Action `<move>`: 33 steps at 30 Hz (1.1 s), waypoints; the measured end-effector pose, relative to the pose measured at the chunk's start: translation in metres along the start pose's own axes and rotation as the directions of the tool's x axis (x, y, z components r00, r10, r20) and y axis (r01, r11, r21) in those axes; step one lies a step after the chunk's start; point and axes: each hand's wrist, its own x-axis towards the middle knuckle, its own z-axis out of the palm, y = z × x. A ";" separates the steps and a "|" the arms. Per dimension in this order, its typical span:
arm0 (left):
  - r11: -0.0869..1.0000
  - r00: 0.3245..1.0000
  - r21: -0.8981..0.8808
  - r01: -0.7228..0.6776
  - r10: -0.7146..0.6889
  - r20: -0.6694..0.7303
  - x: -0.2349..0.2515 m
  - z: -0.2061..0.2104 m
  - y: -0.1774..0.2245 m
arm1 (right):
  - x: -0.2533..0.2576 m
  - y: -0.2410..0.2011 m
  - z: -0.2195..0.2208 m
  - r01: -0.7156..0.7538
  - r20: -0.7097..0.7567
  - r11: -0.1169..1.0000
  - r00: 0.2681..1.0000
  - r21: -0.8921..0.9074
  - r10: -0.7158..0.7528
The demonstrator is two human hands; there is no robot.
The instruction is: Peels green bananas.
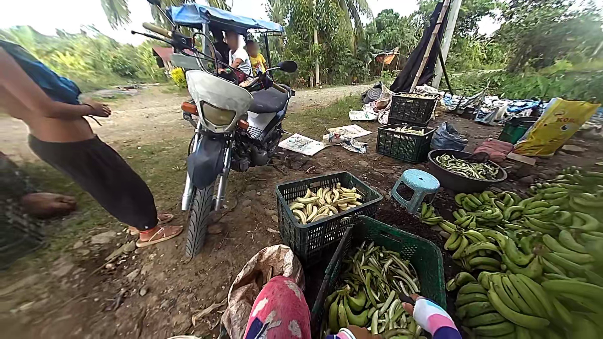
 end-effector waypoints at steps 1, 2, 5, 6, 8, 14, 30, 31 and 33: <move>1.000 1.000 -0.015 0.007 -0.007 -0.006 -0.001 -0.001 -0.003 | -0.008 -0.006 -0.004 -0.002 0.033 1.000 0.999 -0.024 0.003; 0.999 1.000 -0.033 0.019 -0.019 -0.017 0.000 -0.002 -0.007 | -0.005 -0.004 -0.004 0.011 0.054 0.999 0.999 -0.038 -0.009; 0.996 0.997 -0.070 0.061 -0.064 -0.041 0.007 -0.004 -0.017 | 0.033 0.020 0.009 0.074 0.079 0.997 0.994 -0.011 -0.073; 0.996 0.997 -0.067 0.065 -0.068 -0.048 0.006 -0.006 -0.016 | 0.038 0.023 0.010 0.071 0.091 0.997 0.993 0.007 -0.072; 0.996 0.997 -0.065 0.055 -0.058 -0.051 0.005 -0.011 -0.013 | 0.042 0.025 0.011 0.063 0.079 0.998 0.995 0.031 -0.065; 0.997 0.984 -0.077 0.004 -0.017 -0.178 -0.002 -0.026 -0.002 | 0.030 0.025 0.005 0.007 -0.023 0.997 1.000 0.076 -0.005; 0.993 0.991 -0.110 0.032 -0.046 -0.126 0.023 0.008 -0.009 | 0.050 0.033 0.007 -0.007 -0.027 0.995 1.000 0.095 0.010; 0.993 0.991 -0.114 0.032 -0.046 -0.125 0.024 0.008 -0.008 | 0.054 0.035 0.009 -0.010 -0.027 0.994 1.000 0.110 0.013; 0.992 0.990 -0.119 0.036 -0.051 -0.128 0.023 0.008 -0.006 | 0.053 0.034 0.007 -0.022 -0.023 0.995 0.999 0.097 0.025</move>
